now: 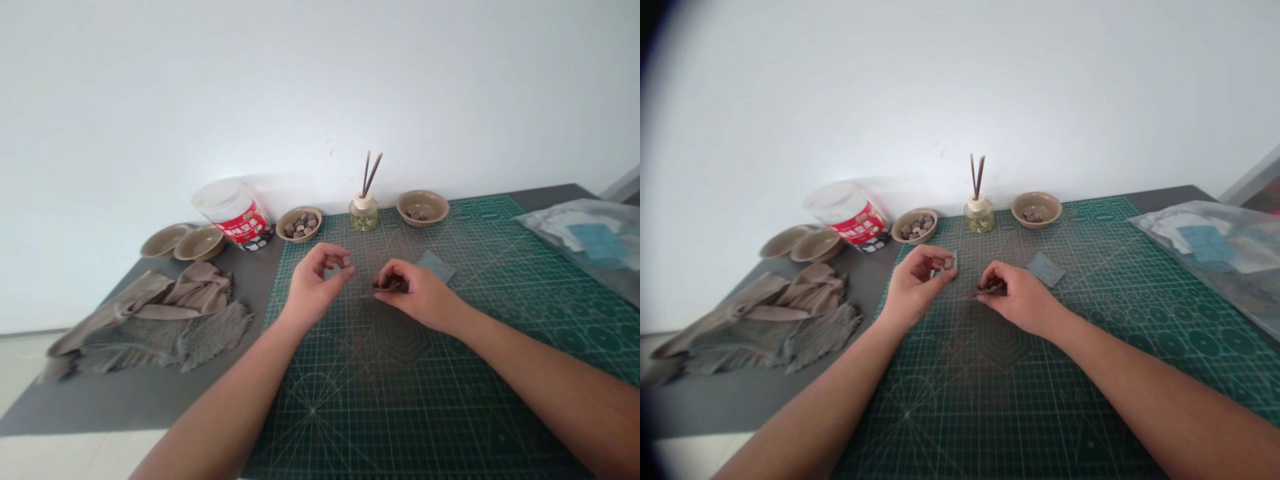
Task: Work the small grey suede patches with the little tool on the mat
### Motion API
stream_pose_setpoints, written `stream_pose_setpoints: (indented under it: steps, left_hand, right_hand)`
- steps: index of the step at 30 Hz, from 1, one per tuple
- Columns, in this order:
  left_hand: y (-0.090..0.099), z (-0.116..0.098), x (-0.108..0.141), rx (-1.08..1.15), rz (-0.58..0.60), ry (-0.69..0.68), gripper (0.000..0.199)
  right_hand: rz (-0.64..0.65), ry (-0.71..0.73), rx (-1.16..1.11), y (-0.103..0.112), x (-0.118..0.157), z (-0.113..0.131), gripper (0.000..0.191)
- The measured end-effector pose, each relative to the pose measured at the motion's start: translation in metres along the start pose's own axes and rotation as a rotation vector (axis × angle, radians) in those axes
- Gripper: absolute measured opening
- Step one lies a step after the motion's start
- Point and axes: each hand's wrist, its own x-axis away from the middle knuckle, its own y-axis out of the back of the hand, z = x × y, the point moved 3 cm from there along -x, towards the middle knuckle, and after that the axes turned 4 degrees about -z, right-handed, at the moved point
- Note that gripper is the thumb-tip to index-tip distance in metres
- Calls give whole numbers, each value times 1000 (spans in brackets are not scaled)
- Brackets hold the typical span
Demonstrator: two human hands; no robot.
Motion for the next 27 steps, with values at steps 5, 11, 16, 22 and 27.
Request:
stream_pose_setpoints:
  steps: [5, 11, 16, 22, 27]
  left_hand:
    - [-3, 2, 0, -1, 15, 46, 25]
    - [-3, 3, 0, -8, 16, 93, 24]
    - [-3, 0, 1, 2, 20, 67, 24]
    - [-8, 1, 4, 7, 52, 112, 24]
    - [-9, 0, 4, 61, 0, 125, 24]
  right_hand:
    - [12, 21, 110, -1, -1, -2, 15]
    - [9, 22, 180, 4, 0, 2, 13]
    - [-20, 62, 145, 2, 1, 0, 11]
    - [-9, 72, 217, -2, -1, -3, 9]
    - [-45, 78, 100, -2, 0, 4, 4]
